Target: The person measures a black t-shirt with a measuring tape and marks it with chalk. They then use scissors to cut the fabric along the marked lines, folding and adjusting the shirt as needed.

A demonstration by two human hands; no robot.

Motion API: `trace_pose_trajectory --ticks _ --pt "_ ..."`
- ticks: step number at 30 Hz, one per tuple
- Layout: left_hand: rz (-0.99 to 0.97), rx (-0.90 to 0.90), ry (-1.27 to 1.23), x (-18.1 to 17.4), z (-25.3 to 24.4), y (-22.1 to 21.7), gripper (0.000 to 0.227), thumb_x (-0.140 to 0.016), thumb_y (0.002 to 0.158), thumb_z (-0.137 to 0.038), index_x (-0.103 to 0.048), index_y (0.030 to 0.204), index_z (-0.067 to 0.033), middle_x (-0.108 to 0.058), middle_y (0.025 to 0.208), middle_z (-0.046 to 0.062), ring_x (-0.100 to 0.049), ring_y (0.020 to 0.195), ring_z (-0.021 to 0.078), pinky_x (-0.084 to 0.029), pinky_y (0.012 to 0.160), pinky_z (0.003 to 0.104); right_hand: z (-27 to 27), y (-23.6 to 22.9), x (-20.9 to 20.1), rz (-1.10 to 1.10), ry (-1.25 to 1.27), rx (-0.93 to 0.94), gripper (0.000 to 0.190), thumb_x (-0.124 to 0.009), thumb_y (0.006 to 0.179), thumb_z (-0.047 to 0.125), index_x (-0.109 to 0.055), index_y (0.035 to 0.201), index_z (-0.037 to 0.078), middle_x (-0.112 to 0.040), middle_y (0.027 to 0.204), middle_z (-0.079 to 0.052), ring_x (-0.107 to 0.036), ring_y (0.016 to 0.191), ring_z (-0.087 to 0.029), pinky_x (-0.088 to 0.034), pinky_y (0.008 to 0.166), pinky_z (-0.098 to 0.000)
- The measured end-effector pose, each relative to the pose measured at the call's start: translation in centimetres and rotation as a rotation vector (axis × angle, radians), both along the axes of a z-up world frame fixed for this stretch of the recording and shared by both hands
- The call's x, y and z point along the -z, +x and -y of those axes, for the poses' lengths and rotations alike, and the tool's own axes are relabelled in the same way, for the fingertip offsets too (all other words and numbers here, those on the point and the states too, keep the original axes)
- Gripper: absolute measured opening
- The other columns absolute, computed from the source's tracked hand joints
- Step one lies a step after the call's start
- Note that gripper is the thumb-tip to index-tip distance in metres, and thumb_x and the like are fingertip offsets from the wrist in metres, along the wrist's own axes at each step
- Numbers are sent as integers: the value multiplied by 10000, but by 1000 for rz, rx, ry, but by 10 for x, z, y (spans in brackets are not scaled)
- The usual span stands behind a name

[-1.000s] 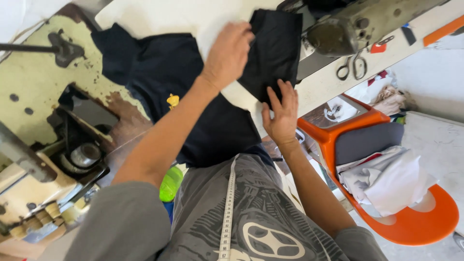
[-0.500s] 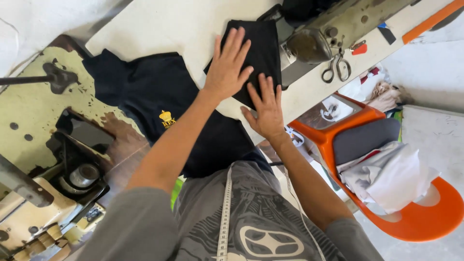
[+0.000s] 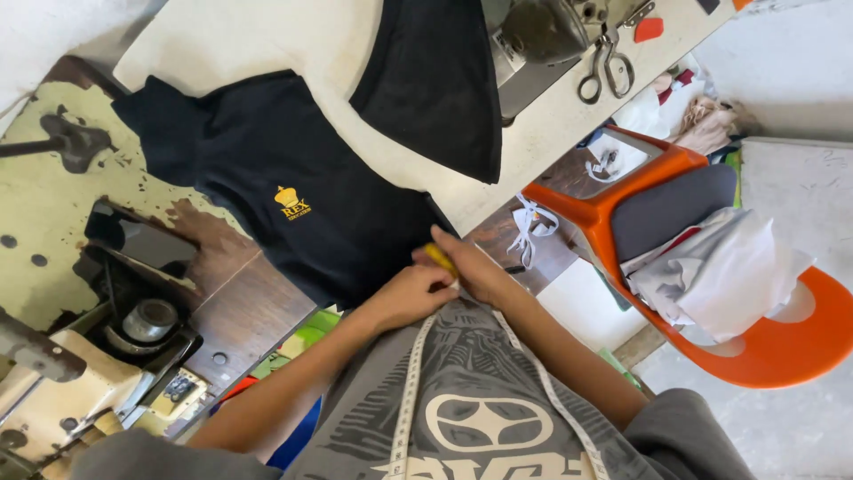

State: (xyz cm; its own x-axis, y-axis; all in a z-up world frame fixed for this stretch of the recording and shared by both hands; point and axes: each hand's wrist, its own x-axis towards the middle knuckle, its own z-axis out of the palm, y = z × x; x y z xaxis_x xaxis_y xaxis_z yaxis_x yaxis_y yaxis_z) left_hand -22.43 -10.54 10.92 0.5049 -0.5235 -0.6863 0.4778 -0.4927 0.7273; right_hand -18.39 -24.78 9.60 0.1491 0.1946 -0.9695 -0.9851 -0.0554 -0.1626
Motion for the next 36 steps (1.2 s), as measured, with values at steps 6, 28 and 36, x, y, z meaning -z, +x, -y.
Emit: trace_pose_trajectory --ticks 6,28,36 --pt "-32 22 -60 0 -9 4 264 -698 926 -433 -789 993 -194 -785 941 51 -742 937 282 -582 837 405 -5 99 -86 535 124 258 406 -421 1081 244 -640 1332 11 -439 690 34 -455 529 -48 -423 449 -151" --pt "268 -1056 -126 24 -39 125 157 -799 925 -255 -825 985 -113 -724 741 34 -679 684 98 -561 642 220 -12 107 7 644 221 -104 303 -604 1051 213 -668 1179 -54 -733 813 -224 -770 681 -263 -652 578 -332" --pt "595 -1206 113 57 -77 152 172 -732 962 -137 -757 1109 -52 -726 871 138 -715 687 211 -593 601 289 -52 149 36 846 30 -182 176 -618 1031 104 -738 950 2 -664 637 -109 -648 479 -153 -528 398 -225"
